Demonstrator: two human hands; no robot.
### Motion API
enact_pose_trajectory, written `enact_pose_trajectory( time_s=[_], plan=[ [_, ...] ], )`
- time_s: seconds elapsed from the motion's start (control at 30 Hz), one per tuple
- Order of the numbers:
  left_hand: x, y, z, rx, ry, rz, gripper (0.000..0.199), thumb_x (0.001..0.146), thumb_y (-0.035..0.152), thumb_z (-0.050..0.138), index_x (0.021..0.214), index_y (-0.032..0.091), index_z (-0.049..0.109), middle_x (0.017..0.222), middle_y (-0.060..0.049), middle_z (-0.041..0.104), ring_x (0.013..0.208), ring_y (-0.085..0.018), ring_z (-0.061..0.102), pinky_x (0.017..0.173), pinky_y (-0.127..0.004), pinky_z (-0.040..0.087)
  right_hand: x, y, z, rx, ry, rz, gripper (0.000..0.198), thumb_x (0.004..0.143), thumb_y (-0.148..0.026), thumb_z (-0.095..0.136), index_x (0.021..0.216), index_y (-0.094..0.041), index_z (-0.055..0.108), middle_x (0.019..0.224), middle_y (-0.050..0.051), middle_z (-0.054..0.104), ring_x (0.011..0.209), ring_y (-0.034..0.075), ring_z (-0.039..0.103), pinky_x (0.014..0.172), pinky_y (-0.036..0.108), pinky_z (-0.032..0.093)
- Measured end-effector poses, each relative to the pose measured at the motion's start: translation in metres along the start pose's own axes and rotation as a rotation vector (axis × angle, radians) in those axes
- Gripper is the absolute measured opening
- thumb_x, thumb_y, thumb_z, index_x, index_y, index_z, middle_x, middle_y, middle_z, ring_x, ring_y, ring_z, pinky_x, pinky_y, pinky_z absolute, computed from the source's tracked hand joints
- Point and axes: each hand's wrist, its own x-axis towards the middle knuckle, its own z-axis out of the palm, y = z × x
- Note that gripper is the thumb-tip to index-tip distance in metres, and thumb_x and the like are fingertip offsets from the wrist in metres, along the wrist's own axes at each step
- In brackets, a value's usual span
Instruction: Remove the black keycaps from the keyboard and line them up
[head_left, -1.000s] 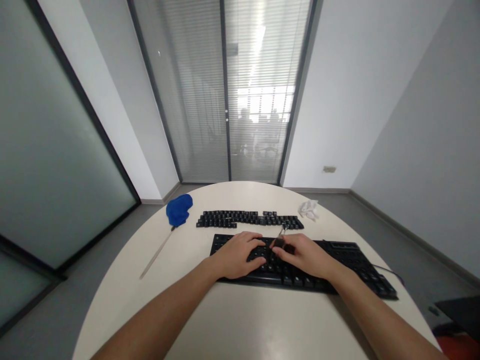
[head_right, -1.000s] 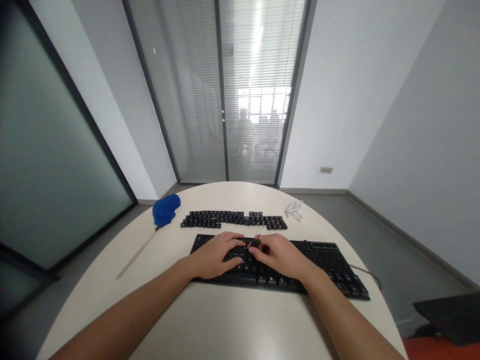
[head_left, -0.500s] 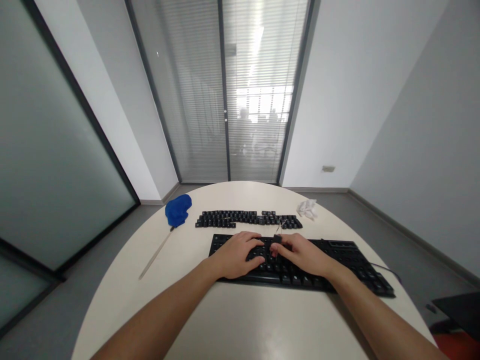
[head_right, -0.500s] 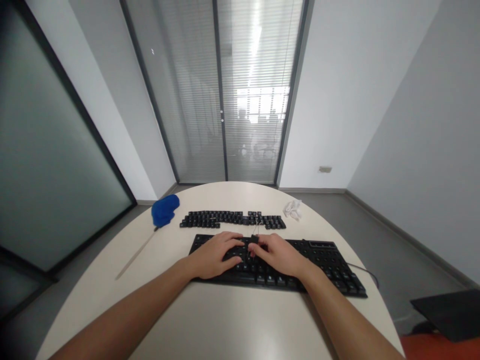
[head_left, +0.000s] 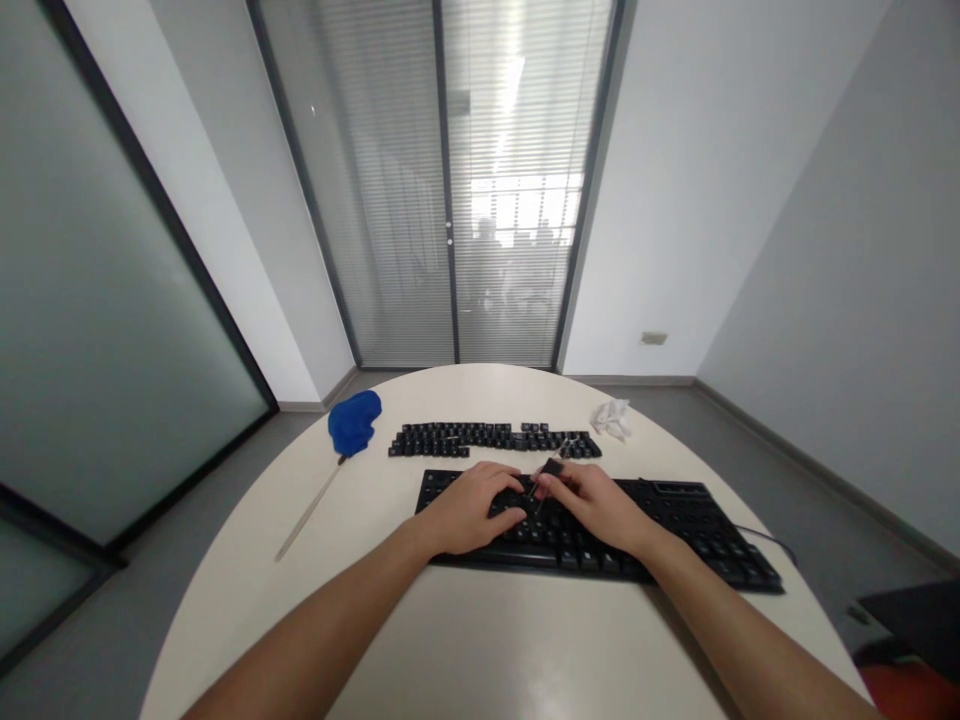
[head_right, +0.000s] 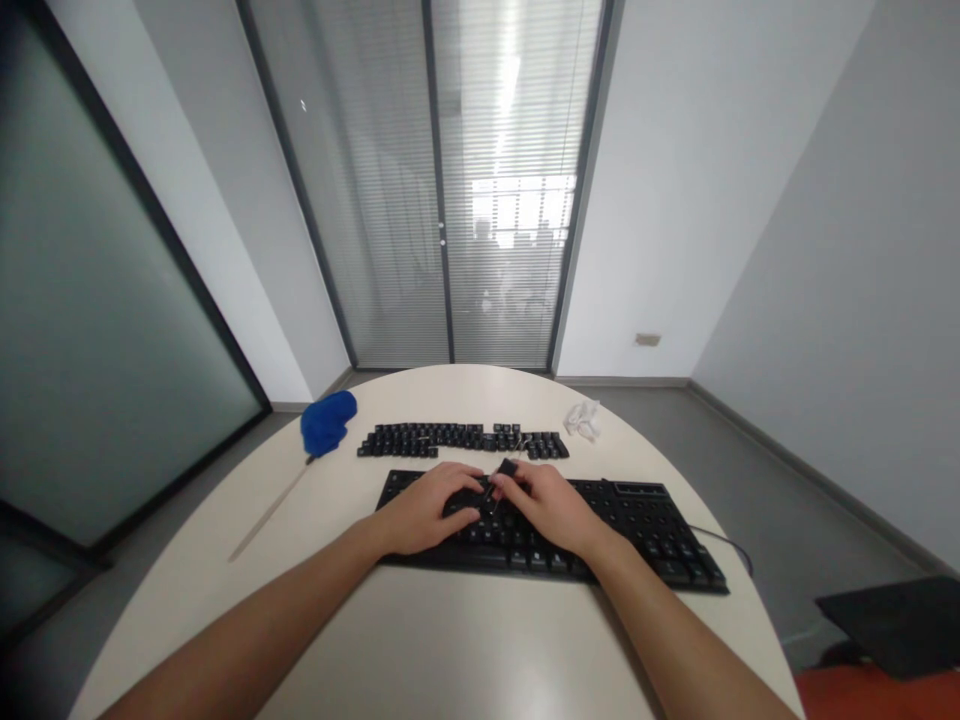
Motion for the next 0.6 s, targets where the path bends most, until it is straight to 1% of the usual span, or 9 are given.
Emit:
enact_pose_trajectory(
  time_s=[0.07,0.13,0.23,0.33,0.5,0.6],
  plan=[
    [0.001,-0.003,0.000,-0.077,0.020,-0.011,0.026,0.088,0.029,0.064,0.113,0.022,0.062,0.128,-0.009,0.061,0.121,-0.023,0.054,0.108,-0.040,0.040,0.000,-0.005,0.002,-0.013,0.036,-0.015,0.042,0.098,-0.049,0.045,0.085,-0.020,0.073,0.088,0.006,0.075,0.082,0.023,0.067,0.077,0.033,0.050],
    [0.002,-0.006,0.001,-0.127,0.036,-0.022,0.024,0.087,0.027,0.066,0.110,0.022,0.063,0.123,-0.008,0.064,0.116,-0.023,0.056,0.106,-0.039,0.042,0.000,-0.009,0.004,0.008,0.053,-0.034,0.038,0.097,-0.048,0.047,0.090,-0.022,0.074,0.096,0.006,0.075,0.089,0.024,0.068,0.082,0.034,0.050],
    [0.003,-0.010,0.001,-0.147,0.060,-0.051,0.020,0.087,0.025,0.067,0.106,0.022,0.064,0.113,-0.006,0.067,0.109,-0.021,0.059,0.101,-0.035,0.044,-0.001,-0.013,0.007,0.053,0.058,-0.045,0.033,0.097,-0.046,0.049,0.100,-0.024,0.074,0.104,0.005,0.075,0.097,0.025,0.068,0.089,0.035,0.050],
    [0.003,-0.011,0.000,-0.164,0.065,-0.056,0.019,0.087,0.024,0.067,0.105,0.021,0.064,0.109,-0.005,0.067,0.106,-0.020,0.060,0.098,-0.033,0.045,-0.002,-0.014,0.009,0.079,0.066,-0.022,0.034,0.097,-0.046,0.049,0.103,-0.024,0.074,0.107,0.005,0.075,0.099,0.025,0.068,0.090,0.035,0.050],
    [0.003,-0.010,-0.001,-0.177,0.049,-0.057,0.018,0.089,0.024,0.064,0.106,0.022,0.063,0.110,-0.004,0.067,0.107,-0.020,0.059,0.099,-0.033,0.044,0.000,-0.012,0.012,0.128,0.056,0.015,0.039,0.097,-0.048,0.047,0.097,-0.021,0.074,0.102,0.006,0.075,0.093,0.025,0.069,0.086,0.035,0.051],
    [0.003,-0.007,-0.001,-0.170,0.065,-0.086,0.019,0.089,0.023,0.063,0.108,0.021,0.061,0.112,-0.004,0.067,0.105,-0.020,0.060,0.097,-0.033,0.045,0.001,-0.012,0.015,0.140,0.094,0.023,0.038,0.096,-0.048,0.048,0.091,-0.020,0.073,0.094,0.006,0.075,0.088,0.024,0.068,0.083,0.034,0.051]
  ],
)
